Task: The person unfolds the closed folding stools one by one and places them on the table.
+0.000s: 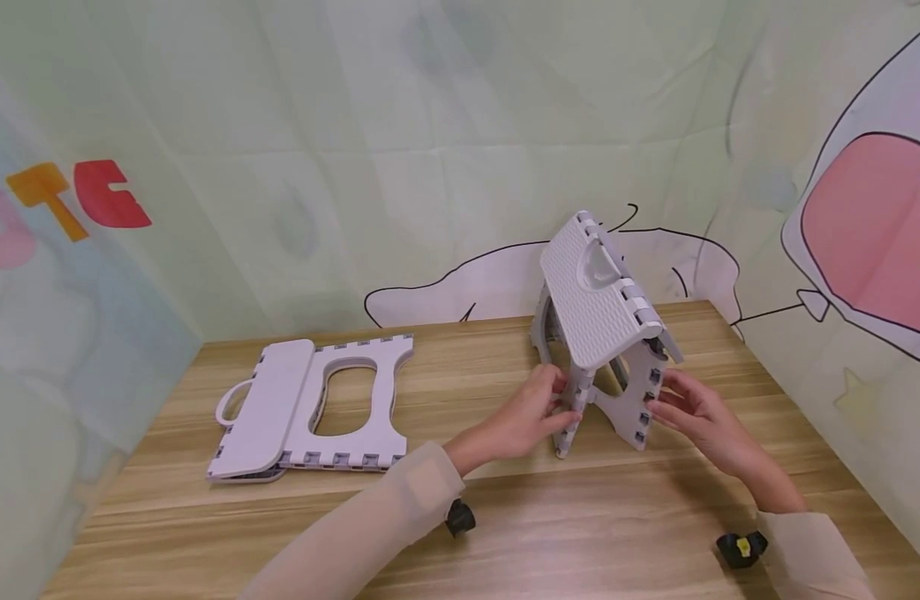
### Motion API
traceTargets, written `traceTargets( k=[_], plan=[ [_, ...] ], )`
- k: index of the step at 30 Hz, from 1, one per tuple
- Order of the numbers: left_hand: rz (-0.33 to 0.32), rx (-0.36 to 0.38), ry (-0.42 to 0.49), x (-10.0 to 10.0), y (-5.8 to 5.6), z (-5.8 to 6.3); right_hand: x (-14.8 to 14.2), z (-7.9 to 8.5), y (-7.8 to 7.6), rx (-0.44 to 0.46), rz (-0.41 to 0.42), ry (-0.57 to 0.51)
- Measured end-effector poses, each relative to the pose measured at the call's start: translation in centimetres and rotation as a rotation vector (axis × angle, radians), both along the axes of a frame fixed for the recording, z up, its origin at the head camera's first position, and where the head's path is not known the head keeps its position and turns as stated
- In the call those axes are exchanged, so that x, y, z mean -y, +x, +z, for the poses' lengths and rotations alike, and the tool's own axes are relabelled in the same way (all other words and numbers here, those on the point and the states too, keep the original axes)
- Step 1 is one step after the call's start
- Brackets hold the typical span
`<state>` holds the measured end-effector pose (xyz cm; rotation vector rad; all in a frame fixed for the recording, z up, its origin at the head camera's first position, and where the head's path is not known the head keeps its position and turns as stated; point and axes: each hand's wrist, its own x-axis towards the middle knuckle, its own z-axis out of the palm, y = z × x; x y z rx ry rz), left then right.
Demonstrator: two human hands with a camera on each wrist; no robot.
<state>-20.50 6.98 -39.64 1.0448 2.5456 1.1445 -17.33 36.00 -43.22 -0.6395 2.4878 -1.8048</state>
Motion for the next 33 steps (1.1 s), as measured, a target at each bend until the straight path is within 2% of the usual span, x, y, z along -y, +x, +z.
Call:
traceTargets(
  k=[12,19,27,33],
  plan=[
    [-0.009,-0.017,0.019,0.3,0.0,0.0,-0.1,-0.1,-0.1,-0.007,0.019,-0.030],
    [-0.019,0.008,0.041,0.8,0.0,0.1,0.0,-0.2,-0.3,-0.009,0.026,-0.051],
    [-0.026,-0.032,0.032,1.1,-0.1,0.1,0.0,-0.2,-0.3,-0.002,0.025,-0.051],
    [-0.020,-0.003,0.035,1.4,-0.1,0.1,0.0,-0.1,-0.2,0.003,0.012,-0.021]
  ],
)
